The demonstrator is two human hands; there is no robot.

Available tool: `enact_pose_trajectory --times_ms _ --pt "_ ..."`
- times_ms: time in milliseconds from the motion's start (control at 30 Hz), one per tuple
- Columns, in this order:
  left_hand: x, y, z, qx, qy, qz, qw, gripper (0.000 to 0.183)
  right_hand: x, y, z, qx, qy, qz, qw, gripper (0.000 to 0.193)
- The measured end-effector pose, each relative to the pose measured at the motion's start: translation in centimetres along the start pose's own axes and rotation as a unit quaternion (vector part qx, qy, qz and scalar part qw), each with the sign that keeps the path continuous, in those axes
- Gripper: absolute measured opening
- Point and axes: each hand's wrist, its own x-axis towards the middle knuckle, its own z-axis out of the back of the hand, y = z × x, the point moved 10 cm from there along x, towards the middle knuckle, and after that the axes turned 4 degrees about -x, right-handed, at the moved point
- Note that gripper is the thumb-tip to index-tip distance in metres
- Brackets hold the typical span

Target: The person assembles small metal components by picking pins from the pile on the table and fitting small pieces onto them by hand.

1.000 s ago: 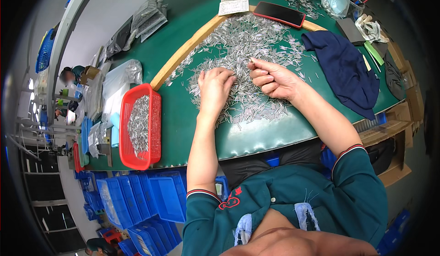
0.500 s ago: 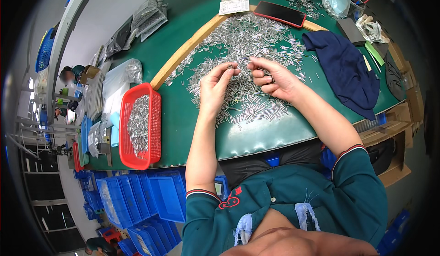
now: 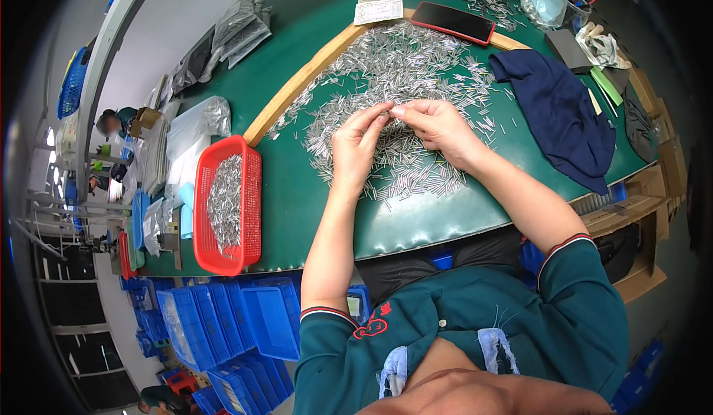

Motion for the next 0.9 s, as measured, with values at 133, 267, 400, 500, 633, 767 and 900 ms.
enact_pose_trajectory --times_ms 133,267,400,500,633,767,900 --pt "-0.7 -3.0 -0.7 0.279 -0.016 -0.182 0.943 0.021 0.4 1.5 0.0 -0.066 -0.03 0.15 0.986 0.025" --pt "-1.3 -4.0 -1.9 0.344 -0.018 -0.237 0.909 0.022 0.0 1.8 0.1 -0.073 -0.048 0.097 0.991 0.023" --pt "-1.0 -3.3 -1.7 0.315 -0.012 -0.173 0.933 0.023 0.5 -1.8 -0.7 0.147 0.063 -0.084 0.983 0.018" --pt "-1.0 -3.2 -1.6 0.286 -0.011 -0.162 0.944 0.026 0.1 -3.1 -1.7 0.274 0.088 -0.168 0.943 0.015" --pt "-1.6 -4.6 -2.1 0.335 -0.02 -0.245 0.91 0.028 -0.3 -3.7 -3.0 0.358 0.143 -0.222 0.896 0.017" --pt "-1.6 -4.8 -2.2 0.353 -0.018 -0.243 0.903 0.027 -0.5 -3.8 -3.3 0.376 0.156 -0.238 0.882 0.019" --pt "-1.8 -5.1 -2.5 0.359 -0.01 -0.245 0.901 0.028 -0.6 -3.9 -3.5 0.389 0.167 -0.246 0.872 0.022"
